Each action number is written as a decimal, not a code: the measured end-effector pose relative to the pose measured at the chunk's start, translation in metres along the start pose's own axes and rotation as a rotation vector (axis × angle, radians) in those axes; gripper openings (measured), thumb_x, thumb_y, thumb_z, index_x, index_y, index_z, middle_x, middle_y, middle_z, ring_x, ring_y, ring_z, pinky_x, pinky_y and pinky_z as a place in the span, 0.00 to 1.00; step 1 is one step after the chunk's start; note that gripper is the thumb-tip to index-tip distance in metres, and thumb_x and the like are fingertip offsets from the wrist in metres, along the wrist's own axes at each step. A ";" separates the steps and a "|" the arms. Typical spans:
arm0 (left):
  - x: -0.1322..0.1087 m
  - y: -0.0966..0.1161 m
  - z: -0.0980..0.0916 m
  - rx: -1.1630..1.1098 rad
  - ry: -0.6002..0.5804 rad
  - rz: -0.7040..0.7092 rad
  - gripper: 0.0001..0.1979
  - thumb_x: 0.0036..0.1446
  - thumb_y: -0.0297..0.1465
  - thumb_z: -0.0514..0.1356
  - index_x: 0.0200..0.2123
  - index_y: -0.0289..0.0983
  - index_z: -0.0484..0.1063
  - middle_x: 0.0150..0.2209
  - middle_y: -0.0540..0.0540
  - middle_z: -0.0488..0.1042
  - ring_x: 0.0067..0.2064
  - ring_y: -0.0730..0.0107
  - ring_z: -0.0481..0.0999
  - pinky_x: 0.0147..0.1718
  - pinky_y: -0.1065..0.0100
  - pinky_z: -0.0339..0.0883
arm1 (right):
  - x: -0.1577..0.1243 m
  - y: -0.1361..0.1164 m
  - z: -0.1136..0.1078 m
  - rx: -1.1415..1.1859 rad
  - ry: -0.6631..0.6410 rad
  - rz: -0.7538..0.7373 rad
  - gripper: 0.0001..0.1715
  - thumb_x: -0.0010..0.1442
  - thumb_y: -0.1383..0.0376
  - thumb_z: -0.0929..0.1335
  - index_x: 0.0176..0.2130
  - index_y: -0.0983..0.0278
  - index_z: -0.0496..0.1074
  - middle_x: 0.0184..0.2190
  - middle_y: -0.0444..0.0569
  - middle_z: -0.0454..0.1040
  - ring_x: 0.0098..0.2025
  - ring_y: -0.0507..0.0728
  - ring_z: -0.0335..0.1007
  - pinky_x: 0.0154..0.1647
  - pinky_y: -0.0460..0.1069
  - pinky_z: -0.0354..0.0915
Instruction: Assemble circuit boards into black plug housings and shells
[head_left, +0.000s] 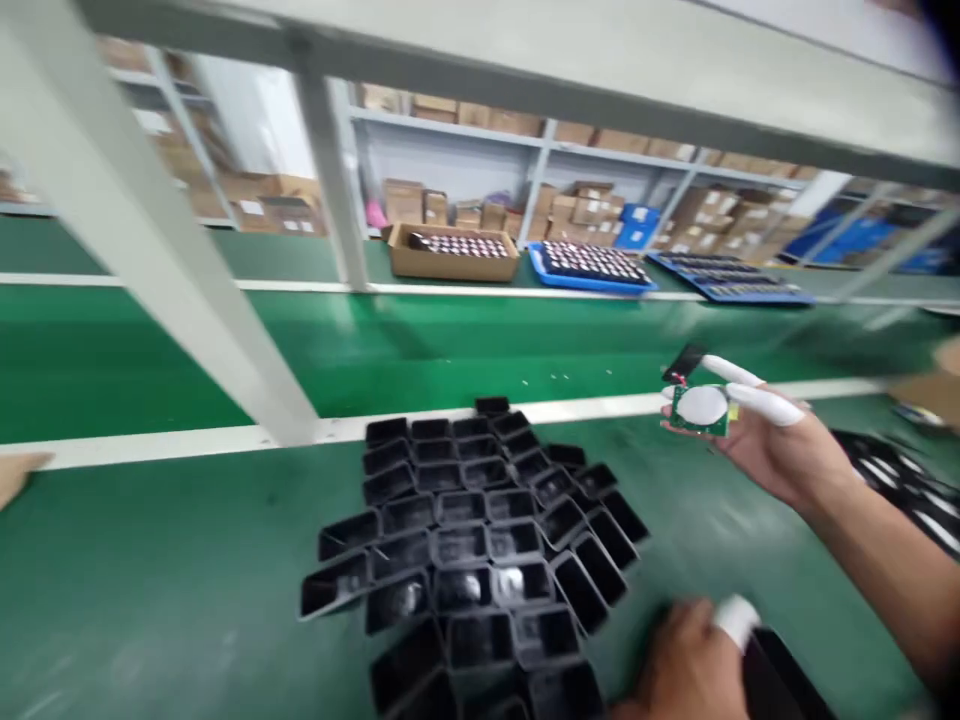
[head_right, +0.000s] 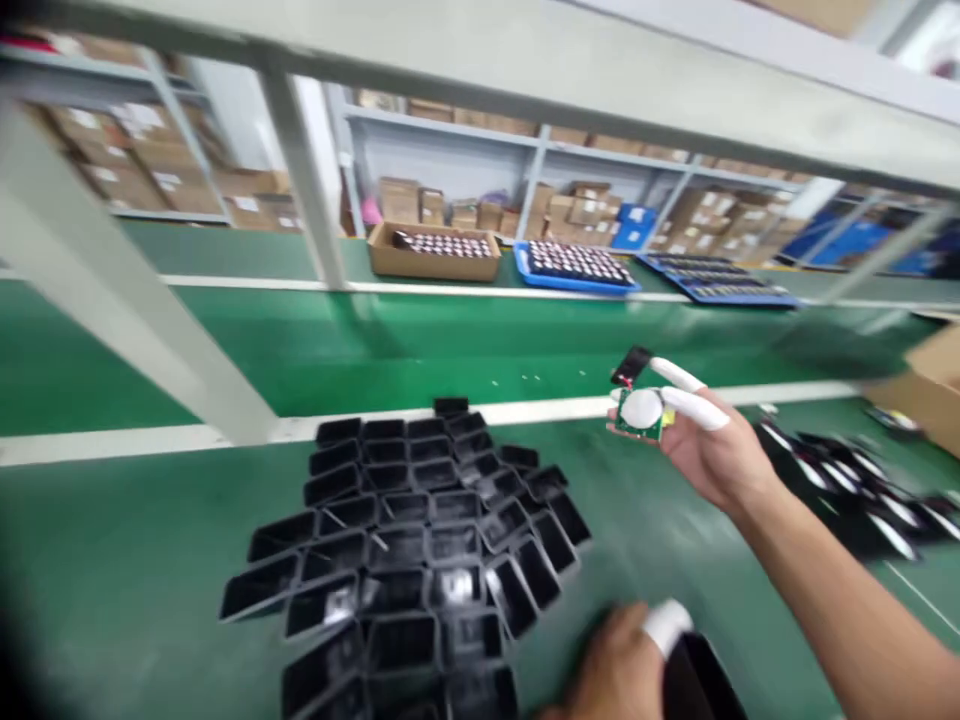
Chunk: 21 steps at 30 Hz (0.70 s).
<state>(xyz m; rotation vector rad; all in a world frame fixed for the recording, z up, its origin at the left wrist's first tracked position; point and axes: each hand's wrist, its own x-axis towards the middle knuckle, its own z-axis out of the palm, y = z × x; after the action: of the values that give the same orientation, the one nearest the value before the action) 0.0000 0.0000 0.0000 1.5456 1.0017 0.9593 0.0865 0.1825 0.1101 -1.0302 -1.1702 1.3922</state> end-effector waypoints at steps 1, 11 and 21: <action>0.000 -0.003 0.006 0.093 0.117 0.042 0.31 0.47 0.39 0.70 0.55 0.40 0.70 0.48 0.37 0.76 0.50 0.47 0.77 0.49 0.49 0.76 | -0.019 0.004 -0.023 0.059 0.042 -0.010 0.16 0.56 0.59 0.73 0.46 0.55 0.76 0.39 0.49 0.82 0.41 0.63 0.80 0.44 0.61 0.76; 0.014 -0.024 0.012 0.223 0.235 0.077 0.29 0.52 0.28 0.64 0.58 0.34 0.66 0.57 0.36 0.72 0.59 0.50 0.71 0.61 0.48 0.65 | -0.171 0.077 -0.099 0.299 0.340 -0.220 0.35 0.46 0.56 0.80 0.53 0.53 0.74 0.44 0.49 0.81 0.44 0.67 0.80 0.50 0.66 0.74; 0.020 -0.029 -0.004 0.267 0.193 -0.002 0.32 0.51 0.36 0.69 0.59 0.37 0.68 0.59 0.37 0.73 0.60 0.48 0.73 0.60 0.48 0.67 | -0.176 0.096 -0.085 0.300 0.015 -0.204 0.65 0.52 0.57 0.78 0.71 0.51 0.37 0.54 0.56 0.76 0.60 0.65 0.70 0.58 0.64 0.68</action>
<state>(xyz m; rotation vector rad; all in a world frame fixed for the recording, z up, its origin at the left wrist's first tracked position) -0.0004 0.0242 -0.0264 1.6916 1.3108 1.0192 0.1768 0.0169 0.0022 -0.6889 -0.9883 1.3452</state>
